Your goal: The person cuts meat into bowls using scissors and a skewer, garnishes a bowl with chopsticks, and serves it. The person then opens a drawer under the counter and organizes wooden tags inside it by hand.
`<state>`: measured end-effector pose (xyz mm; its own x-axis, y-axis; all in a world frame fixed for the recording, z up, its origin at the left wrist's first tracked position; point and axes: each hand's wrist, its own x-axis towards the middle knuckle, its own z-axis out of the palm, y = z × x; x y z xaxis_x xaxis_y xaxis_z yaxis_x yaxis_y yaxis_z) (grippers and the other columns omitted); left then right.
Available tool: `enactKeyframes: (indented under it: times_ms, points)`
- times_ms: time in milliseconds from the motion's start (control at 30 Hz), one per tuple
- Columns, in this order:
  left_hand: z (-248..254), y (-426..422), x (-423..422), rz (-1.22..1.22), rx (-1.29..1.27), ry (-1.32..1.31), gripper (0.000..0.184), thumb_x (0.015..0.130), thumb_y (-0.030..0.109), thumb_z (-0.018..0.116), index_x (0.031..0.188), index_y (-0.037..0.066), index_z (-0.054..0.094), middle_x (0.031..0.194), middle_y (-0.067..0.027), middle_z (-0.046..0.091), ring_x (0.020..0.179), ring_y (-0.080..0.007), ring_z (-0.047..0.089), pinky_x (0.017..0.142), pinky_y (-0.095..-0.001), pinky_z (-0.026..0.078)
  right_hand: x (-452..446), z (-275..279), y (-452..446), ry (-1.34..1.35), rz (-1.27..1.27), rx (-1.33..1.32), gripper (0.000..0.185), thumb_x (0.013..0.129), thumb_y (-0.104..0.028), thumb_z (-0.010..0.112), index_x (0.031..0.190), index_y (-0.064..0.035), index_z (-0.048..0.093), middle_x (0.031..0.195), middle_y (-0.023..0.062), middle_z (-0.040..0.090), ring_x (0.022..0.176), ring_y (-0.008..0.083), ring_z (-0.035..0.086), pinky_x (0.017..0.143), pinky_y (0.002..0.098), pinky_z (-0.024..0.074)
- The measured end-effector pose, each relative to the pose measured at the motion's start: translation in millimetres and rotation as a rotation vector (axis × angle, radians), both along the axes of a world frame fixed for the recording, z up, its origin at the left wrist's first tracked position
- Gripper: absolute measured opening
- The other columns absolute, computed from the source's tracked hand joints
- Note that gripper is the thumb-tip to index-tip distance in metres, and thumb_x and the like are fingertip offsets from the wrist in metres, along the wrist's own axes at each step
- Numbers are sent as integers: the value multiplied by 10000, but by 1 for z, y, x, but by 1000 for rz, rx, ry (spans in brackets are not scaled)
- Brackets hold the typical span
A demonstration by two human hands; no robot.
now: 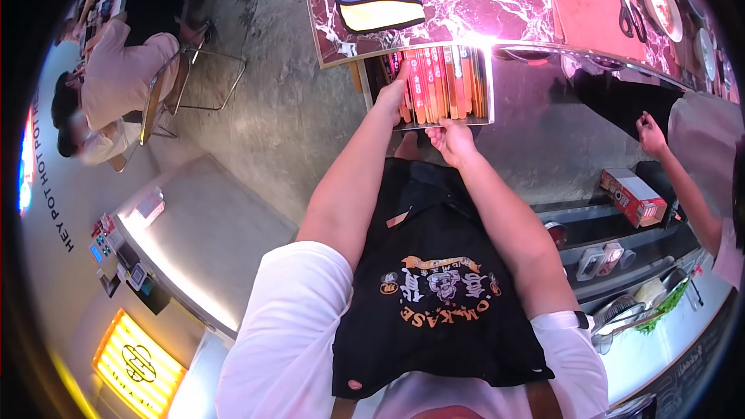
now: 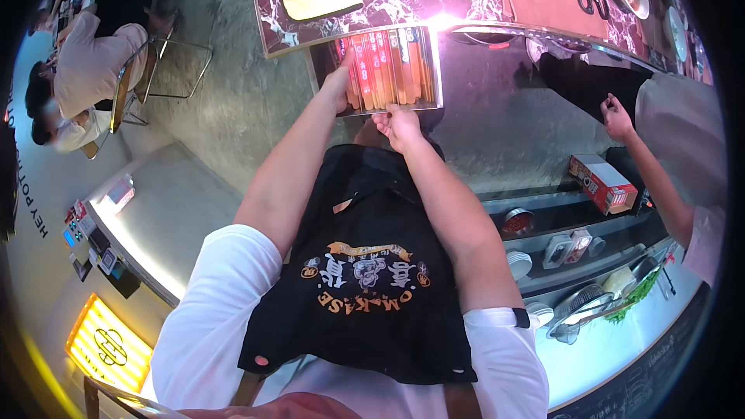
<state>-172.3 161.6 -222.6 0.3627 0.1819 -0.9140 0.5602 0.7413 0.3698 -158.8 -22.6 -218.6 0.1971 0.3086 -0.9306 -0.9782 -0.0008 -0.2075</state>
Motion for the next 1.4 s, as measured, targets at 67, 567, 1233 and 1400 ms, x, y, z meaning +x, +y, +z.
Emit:
enactKeyframes:
  times_ms: [67,567,1233,1400]
  points:
    - [0,1,-7,26,60,72,870,833,709,662,1266,-45,609,1209,-169,685,1043,-273,687,896,-425,548,-1,-4,1,-3,-1,-22,214,1034,-180,485,1154,-10,533,844,112,661,686,155,636,592,269,538]
    - [-1,4,-14,164,-152,-158,363,920,181,691,1206,-28,613,1106,-157,705,941,-288,722,822,-446,604,-6,-7,5,-32,-29,-97,231,1023,-166,479,1169,7,524,822,126,658,610,146,611,521,253,506]
    - [35,29,-71,122,-561,-260,365,904,198,574,1173,-47,588,1001,-192,706,840,-298,728,783,-419,630,30,60,42,-754,477,-25,402,946,-282,659,1184,31,580,984,149,713,902,218,698,784,307,533]
    - [33,28,-85,159,-608,-305,467,912,311,535,1241,-18,578,1070,-202,701,910,-319,723,826,-446,616,16,59,90,-760,585,-139,466,931,-221,682,1288,14,496,1104,178,676,988,215,669,865,342,525]
